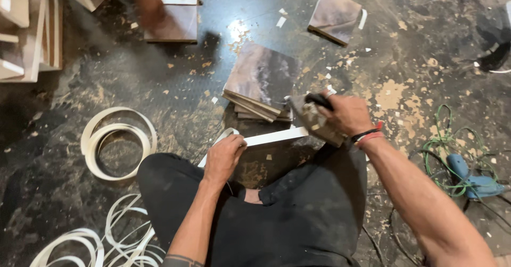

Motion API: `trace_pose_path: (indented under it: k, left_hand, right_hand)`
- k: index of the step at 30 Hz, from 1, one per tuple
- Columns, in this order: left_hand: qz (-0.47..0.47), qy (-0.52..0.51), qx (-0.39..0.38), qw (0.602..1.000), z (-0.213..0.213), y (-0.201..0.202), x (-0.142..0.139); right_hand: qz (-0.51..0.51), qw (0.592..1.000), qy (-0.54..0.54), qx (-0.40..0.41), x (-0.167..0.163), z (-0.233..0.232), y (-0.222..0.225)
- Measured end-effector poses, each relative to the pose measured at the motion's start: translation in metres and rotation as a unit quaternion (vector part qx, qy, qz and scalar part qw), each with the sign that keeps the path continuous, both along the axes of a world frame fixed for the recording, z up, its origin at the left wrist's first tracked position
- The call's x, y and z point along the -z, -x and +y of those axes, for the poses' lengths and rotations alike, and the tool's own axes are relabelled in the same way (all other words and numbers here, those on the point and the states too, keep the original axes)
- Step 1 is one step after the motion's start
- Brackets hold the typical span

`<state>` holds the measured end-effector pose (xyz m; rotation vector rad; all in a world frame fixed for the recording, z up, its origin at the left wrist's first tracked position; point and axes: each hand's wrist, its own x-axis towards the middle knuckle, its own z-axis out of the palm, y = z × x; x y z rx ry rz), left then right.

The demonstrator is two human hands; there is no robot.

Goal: The person sits on the floor and applies white edge banding to the edges of small square wooden boards. They position the banding, use a hot iron to press it down, and then trim the excess material. The finished pieces are stacked nearby.

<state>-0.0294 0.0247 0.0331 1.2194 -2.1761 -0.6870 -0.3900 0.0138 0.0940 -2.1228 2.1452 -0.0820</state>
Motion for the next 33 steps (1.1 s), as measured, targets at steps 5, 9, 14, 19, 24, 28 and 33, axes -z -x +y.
trace_pose_path:
  k: [5, 9, 14, 19, 24, 28, 33]
  left_hand:
    - [-0.017, -0.006, -0.010, 1.000, 0.003, 0.002, -0.004]
    - [-0.016, -0.015, -0.015, 1.000, 0.005, 0.004, -0.005]
    - [-0.007, -0.042, -0.044, 0.998, 0.010, 0.008, -0.007]
    - [-0.012, -0.063, -0.045, 0.997, 0.013, 0.009, -0.006]
    - [0.020, -0.050, -0.053, 0.997, 0.016, 0.007, -0.001]
    - [0.022, -0.043, -0.056, 0.997, 0.016, 0.006, 0.002]
    - [0.045, -0.032, -0.043, 0.998, 0.014, 0.005, 0.002]
  right_hand:
    - [0.030, 0.997, 0.047, 0.061, 0.000, 0.020, 0.060]
    - [0.028, 0.988, -0.018, 0.150, 0.018, 0.034, 0.099]
    - [0.030, 0.963, -0.126, 0.237, 0.060, 0.052, 0.116]
    - [0.010, 0.962, -0.087, 0.257, 0.077, 0.067, 0.109]
    - [-0.171, 0.974, 0.096, 0.117, 0.052, 0.053, 0.055]
    - [-0.307, 0.943, 0.072, -0.105, 0.043, 0.045, -0.018]
    - [-0.287, 0.950, -0.005, -0.126, 0.046, 0.041, -0.047]
